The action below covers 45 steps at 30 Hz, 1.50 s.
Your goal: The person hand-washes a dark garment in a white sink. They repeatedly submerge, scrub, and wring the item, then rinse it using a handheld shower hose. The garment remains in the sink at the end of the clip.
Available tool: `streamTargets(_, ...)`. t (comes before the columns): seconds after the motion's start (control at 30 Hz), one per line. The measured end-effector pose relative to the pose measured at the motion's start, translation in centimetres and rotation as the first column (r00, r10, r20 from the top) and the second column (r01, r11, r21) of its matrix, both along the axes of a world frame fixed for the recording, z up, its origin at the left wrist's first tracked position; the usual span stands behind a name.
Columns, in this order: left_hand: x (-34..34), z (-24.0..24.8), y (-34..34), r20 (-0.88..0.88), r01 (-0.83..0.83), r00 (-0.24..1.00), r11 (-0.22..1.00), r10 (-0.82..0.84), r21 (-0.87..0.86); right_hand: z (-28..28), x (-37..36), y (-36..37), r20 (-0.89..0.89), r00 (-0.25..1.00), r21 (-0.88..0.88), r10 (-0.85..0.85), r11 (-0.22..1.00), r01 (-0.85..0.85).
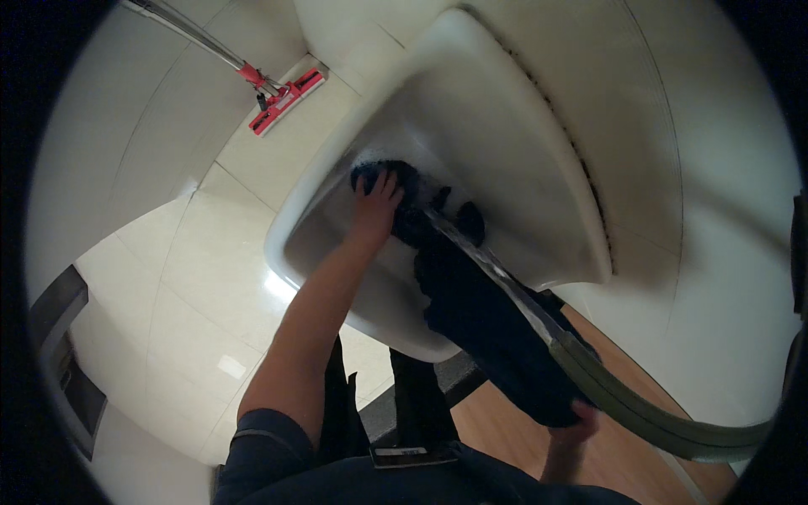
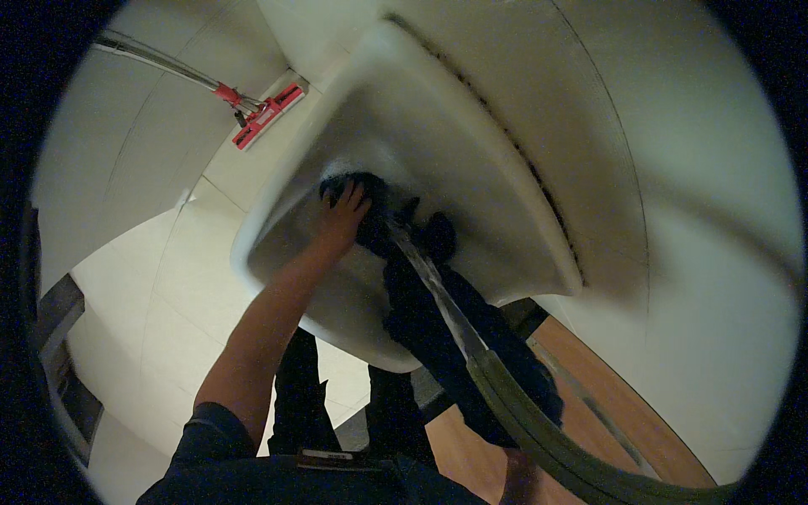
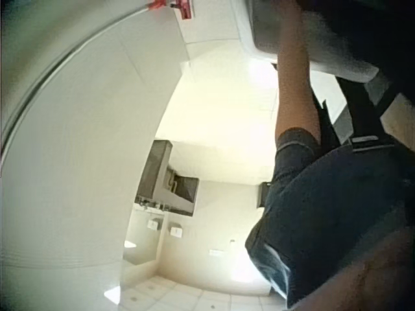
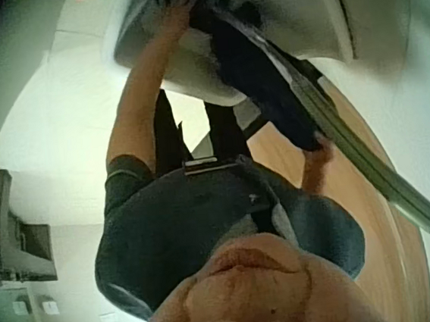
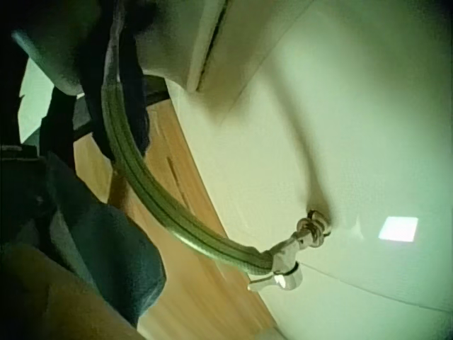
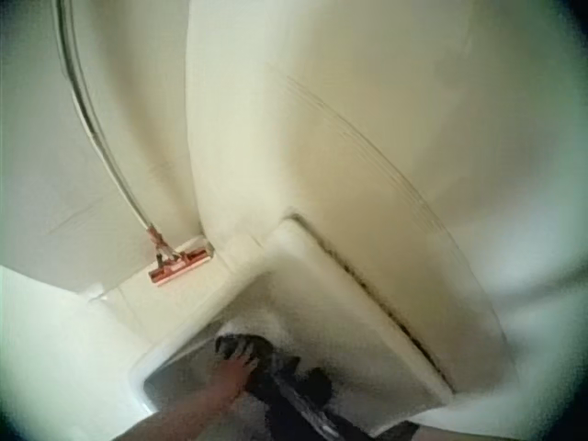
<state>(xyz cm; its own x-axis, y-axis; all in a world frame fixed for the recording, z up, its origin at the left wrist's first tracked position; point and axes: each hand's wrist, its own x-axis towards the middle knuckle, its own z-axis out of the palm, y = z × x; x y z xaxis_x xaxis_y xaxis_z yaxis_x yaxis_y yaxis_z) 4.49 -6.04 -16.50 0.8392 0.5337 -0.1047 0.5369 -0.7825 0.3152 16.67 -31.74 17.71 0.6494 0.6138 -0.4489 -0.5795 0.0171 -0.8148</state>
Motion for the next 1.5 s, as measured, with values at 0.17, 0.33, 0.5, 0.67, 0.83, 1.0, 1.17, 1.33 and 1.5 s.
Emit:
streamTargets(0.17,-0.9,3.2,-2.5,-0.449,0.109,0.805,0.841,-0.388,-0.531,-1.8,2.1,-1.3,0.229,0.973,-0.274,-0.028,0.957,0.092)
streamTargets(0.33,-0.3,10.1,-5.8,-0.097,0.066,0.966,0.595,-0.238,-0.801,-9.3,2.9,-1.5,0.213,0.955,-0.609,0.204,0.793,-0.033)
streamTargets(0.5,-3.1,16.4,-3.6,0.120,0.102,0.993,0.411,0.019,-0.906,-14.4,2.7,-1.2,0.199,0.648,-0.919,0.735,0.370,-0.138)
streamTargets(0.67,-2.6,27.1,-1.3,0.268,0.270,0.963,0.071,-0.033,-0.960,-17.3,1.1,4.2,0.325,0.087,-0.944,0.942,0.317,0.092)
streamTargets(0.83,-2.4,27.9,-1.0,0.328,0.329,0.943,-0.003,0.064,-0.944,-25.1,0.2,14.1,0.601,0.117,-0.623,0.791,0.555,-0.551)
streamTargets(1.0,-3.2,19.5,0.4,0.261,0.149,0.928,0.377,0.266,-0.914,-32.6,4.9,11.8,0.577,0.372,-0.691,0.727,0.677,-0.252)
streamTargets(1.17,-3.7,10.0,1.6,0.087,-0.228,0.933,0.762,0.348,-0.606,-32.2,3.6,15.6,0.449,-0.170,-0.877,0.877,0.470,0.104)
streamTargets(1.33,-0.9,6.2,-1.6,-0.308,-0.383,0.923,0.632,0.231,-0.674,-31.3,3.1,14.1,-0.011,0.148,-0.992,0.989,0.008,-0.127)
streamTargets(1.5,0.6,-2.0,-7.4,-0.365,-0.491,0.871,0.616,0.329,-0.616,-26.3,2.4,10.1,-0.069,0.435,-0.926,0.898,0.105,-0.363)
